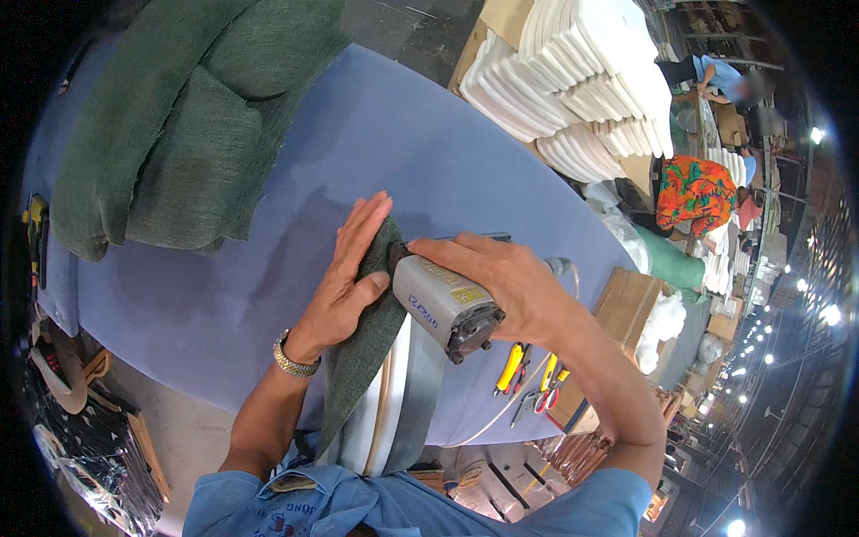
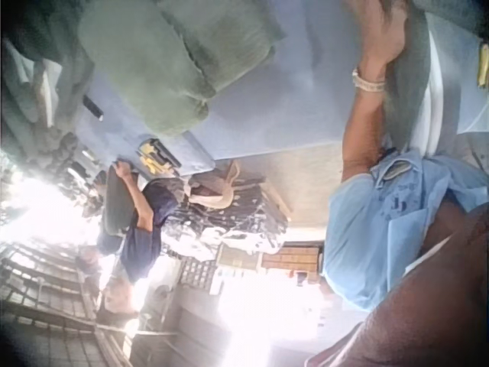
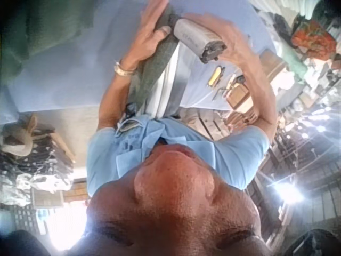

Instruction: The person assembles green fabric cushions by cutting excess fabric with a utility knife, folding edges, and securing them with a staple gun. The person handles multiple cushion pieces, aligns fabric, and staples edges to complete the assembly.

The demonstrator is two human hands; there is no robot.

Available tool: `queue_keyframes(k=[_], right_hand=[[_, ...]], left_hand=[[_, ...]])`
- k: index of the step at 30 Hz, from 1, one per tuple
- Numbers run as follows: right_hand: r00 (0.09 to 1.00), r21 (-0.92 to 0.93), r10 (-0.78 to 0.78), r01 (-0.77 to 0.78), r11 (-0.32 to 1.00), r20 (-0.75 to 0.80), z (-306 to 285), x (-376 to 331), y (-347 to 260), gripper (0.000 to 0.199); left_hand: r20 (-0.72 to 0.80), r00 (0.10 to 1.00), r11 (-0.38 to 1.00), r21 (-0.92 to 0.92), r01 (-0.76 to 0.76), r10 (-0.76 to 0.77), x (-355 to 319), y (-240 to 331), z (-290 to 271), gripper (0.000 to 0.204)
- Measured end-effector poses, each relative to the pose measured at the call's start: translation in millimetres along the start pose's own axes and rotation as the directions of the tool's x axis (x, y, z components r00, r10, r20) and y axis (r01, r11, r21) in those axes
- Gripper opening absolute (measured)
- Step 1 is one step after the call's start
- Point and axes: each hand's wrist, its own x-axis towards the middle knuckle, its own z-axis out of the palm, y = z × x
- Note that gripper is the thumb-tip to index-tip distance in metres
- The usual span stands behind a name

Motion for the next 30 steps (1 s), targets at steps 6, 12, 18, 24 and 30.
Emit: queue_keyframes(k=[6, 12, 18, 24, 30], right_hand=[[0.999, -0.101, -0.053, 0.052, 0.994, -0.005, 4, 5, 2, 0.083], [1.0, -0.107, -0.01, 0.012, 0.994, 0.02, 3, 5, -2, 0.083], [1.0, -0.079, -0.016, 0.015, 0.997, -0.007, 5, 6, 4, 0.083], [0.993, -0.075, 0.119, -0.119, 0.99, 0.002, 1, 9, -5, 0.074], [0.998, -0.087, 0.025, -0.03, 0.996, -0.056, 8, 3, 5, 0.081]], left_hand=[[0.126, 0.992, 0.996, -0.089, 0.009, 0.003, 45, -12, -29, 0.042], [0.181, 0.977, 0.99, -0.067, 0.122, -0.108, 68, -11, -18, 0.053], [0.265, 0.953, 0.96, -0.194, 0.203, -0.148, 86, -32, -21, 0.066], [0.113, 0.983, 0.99, -0.004, 0.143, -0.141, 86, -34, -3, 0.067], [0.096, 0.98, 0.985, 0.045, 0.168, -0.172, 82, -31, 0, 0.067]])
